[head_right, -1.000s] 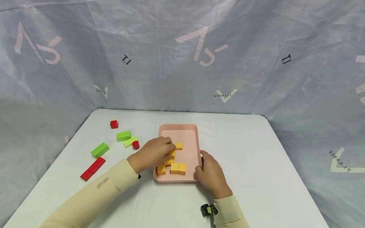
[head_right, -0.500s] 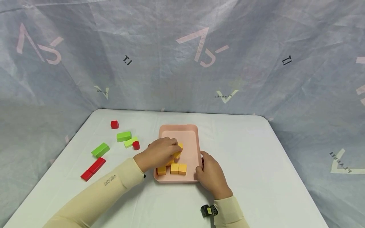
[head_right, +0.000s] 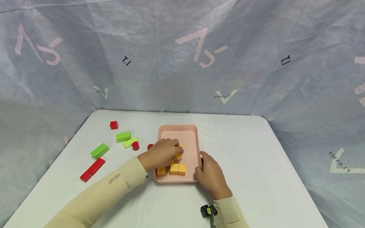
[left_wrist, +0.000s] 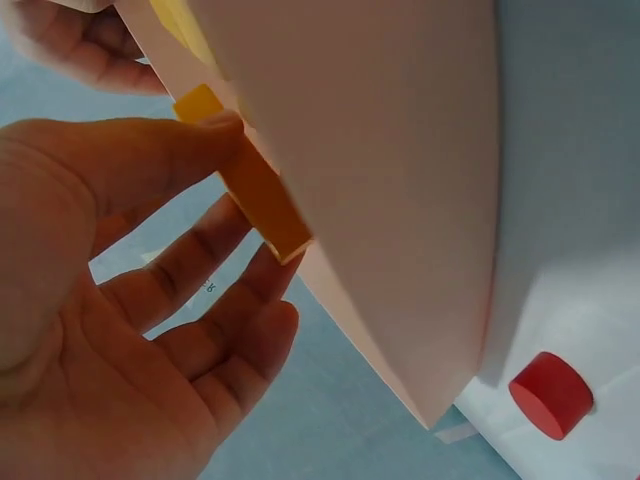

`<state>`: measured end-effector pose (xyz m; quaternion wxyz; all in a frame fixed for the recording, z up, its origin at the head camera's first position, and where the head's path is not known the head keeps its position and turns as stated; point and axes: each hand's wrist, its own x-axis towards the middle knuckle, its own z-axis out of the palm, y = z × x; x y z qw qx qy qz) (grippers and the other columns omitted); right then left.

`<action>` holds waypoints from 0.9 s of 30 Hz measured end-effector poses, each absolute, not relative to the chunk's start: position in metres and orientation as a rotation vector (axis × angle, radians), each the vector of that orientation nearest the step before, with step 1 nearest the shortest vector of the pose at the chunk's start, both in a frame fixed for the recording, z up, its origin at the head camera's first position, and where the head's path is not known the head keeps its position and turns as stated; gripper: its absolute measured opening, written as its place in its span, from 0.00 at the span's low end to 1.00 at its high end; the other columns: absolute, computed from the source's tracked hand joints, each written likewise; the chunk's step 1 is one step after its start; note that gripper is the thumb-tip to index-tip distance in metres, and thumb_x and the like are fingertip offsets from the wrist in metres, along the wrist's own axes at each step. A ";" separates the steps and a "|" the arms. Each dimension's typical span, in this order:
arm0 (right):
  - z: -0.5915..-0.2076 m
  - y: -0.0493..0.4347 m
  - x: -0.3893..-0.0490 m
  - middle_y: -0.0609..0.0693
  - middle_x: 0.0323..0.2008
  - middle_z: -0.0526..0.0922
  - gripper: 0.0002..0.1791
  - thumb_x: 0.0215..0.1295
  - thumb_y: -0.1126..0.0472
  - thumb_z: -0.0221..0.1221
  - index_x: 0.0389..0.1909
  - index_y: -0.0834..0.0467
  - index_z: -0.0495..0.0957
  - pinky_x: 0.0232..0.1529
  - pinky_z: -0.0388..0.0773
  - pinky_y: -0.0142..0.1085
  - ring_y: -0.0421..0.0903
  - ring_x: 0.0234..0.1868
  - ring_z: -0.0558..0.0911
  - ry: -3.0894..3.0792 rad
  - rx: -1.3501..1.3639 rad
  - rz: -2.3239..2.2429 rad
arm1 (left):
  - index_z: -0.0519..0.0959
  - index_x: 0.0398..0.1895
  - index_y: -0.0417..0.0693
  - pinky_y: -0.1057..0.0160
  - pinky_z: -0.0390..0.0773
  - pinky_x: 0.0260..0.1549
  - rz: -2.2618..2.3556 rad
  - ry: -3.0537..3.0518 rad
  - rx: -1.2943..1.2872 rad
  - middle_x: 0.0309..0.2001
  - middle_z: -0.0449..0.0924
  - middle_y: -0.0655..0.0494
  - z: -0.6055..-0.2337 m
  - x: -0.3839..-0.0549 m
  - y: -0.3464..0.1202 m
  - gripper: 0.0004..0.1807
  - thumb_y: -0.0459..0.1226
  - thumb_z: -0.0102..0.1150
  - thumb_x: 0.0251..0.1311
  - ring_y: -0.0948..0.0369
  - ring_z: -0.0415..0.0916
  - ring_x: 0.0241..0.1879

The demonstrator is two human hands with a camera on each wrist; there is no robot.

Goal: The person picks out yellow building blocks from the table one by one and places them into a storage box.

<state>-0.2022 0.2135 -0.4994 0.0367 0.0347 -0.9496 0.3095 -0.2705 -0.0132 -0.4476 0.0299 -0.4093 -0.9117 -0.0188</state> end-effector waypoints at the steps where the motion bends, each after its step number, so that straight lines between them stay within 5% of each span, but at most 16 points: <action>1: -0.499 0.214 -0.202 0.49 0.47 0.84 0.32 0.66 0.62 0.56 0.73 0.59 0.69 0.46 0.80 0.42 0.43 0.42 0.82 -2.915 0.108 0.949 | 0.86 0.49 0.59 0.62 0.75 0.39 -0.052 -2.799 -1.271 0.39 0.76 0.60 -0.447 -0.271 -0.012 0.12 0.45 0.71 0.63 0.60 0.70 0.33; 12: -0.500 0.213 -0.203 0.48 0.47 0.84 0.32 0.66 0.62 0.56 0.73 0.59 0.68 0.46 0.80 0.41 0.42 0.42 0.82 -2.920 0.110 0.967 | 0.86 0.48 0.60 0.63 0.74 0.39 -0.049 -2.765 -1.321 0.40 0.76 0.61 -0.451 -0.276 0.001 0.12 0.46 0.73 0.62 0.61 0.70 0.33; 17: -0.500 0.213 -0.204 0.48 0.47 0.84 0.32 0.66 0.61 0.56 0.73 0.58 0.68 0.45 0.80 0.41 0.42 0.41 0.81 -2.925 0.105 0.959 | 0.85 0.42 0.61 0.64 0.72 0.36 -0.017 -2.761 -1.339 0.38 0.75 0.61 -0.453 -0.276 0.004 0.06 0.38 0.67 0.64 0.62 0.69 0.32; 27: -0.500 0.214 -0.203 0.48 0.47 0.84 0.31 0.67 0.61 0.56 0.72 0.58 0.69 0.45 0.80 0.41 0.42 0.41 0.81 -2.923 0.100 0.954 | 0.84 0.37 0.62 0.63 0.70 0.35 0.004 -2.805 -1.342 0.35 0.72 0.63 -0.459 -0.276 0.007 0.10 0.33 0.61 0.66 0.62 0.67 0.31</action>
